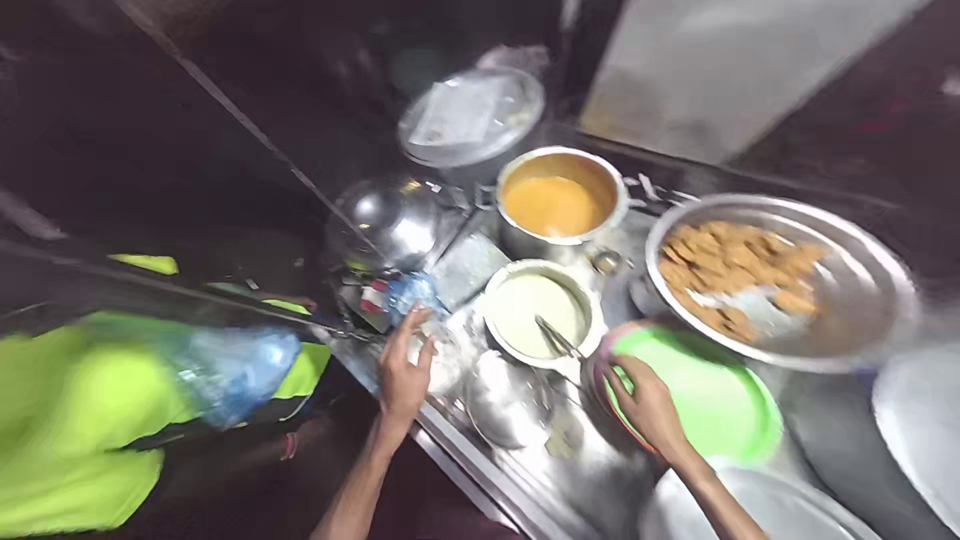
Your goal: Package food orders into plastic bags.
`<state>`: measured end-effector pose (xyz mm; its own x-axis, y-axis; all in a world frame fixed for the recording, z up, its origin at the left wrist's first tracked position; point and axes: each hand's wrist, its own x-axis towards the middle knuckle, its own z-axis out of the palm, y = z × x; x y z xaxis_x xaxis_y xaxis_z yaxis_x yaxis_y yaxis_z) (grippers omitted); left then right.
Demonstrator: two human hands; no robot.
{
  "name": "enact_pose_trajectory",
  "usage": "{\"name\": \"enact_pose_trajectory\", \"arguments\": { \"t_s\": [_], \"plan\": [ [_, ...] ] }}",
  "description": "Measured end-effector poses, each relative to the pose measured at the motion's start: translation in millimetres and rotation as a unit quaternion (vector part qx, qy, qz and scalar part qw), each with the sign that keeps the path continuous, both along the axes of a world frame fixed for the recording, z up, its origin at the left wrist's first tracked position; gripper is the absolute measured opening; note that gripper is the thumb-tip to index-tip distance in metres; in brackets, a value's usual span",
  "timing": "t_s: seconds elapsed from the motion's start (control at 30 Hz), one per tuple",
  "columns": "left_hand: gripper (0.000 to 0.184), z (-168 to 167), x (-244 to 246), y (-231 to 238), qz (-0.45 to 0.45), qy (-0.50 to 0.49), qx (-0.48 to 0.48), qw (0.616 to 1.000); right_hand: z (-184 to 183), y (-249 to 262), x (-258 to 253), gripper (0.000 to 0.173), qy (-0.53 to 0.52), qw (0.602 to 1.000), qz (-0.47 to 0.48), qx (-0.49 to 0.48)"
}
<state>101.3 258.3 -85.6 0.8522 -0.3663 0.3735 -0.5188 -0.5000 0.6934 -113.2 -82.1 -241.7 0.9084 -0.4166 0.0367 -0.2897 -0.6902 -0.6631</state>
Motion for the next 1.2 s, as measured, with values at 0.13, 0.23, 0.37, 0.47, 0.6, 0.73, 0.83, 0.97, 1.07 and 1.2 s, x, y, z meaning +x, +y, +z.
{"name": "enact_pose_trajectory", "arguments": {
  "t_s": [0.13,0.23,0.37,0.47,0.6,0.73,0.83,0.97,1.07,1.2],
  "plan": [
    [0.028,83,25,-4,0.02,-0.271,-0.047,0.961,37,25,24,0.029,-0.085,0.987,0.132,-0.041],
    [0.018,146,13,15,0.045,-0.425,-0.076,0.901,99,59,84,0.032,-0.222,0.949,0.223,-0.016],
    [0.015,170,-28,55,0.051,-0.462,-0.096,0.88,208,128,160,0.03,-0.34,0.878,0.334,0.045],
    [0.009,142,-48,85,0.154,-0.447,-0.052,0.88,252,197,203,0.031,-0.355,0.837,0.413,0.06],
    [0.015,109,-53,130,0.334,-0.339,-0.09,0.875,279,284,236,0.03,-0.373,0.784,0.493,0.064],
    [0.019,96,-37,171,0.406,-0.162,0.001,0.9,298,357,257,0.027,-0.401,0.72,0.564,-0.053],
    [0.015,97,-17,177,0.45,-0.076,0.086,0.886,314,386,261,0.014,-0.313,0.729,0.578,-0.192],
    [0.026,101,-12,180,0.47,-0.063,0.049,0.879,323,400,255,0.023,-0.213,0.812,0.482,-0.251],
    [0.038,98,-19,179,0.475,-0.069,0.003,0.877,327,409,251,0.027,-0.186,0.85,0.434,-0.236],
    [0.04,96,-29,163,0.465,-0.067,-0.018,0.883,325,422,254,0.033,-0.175,0.838,0.461,-0.233]
  ]
}}
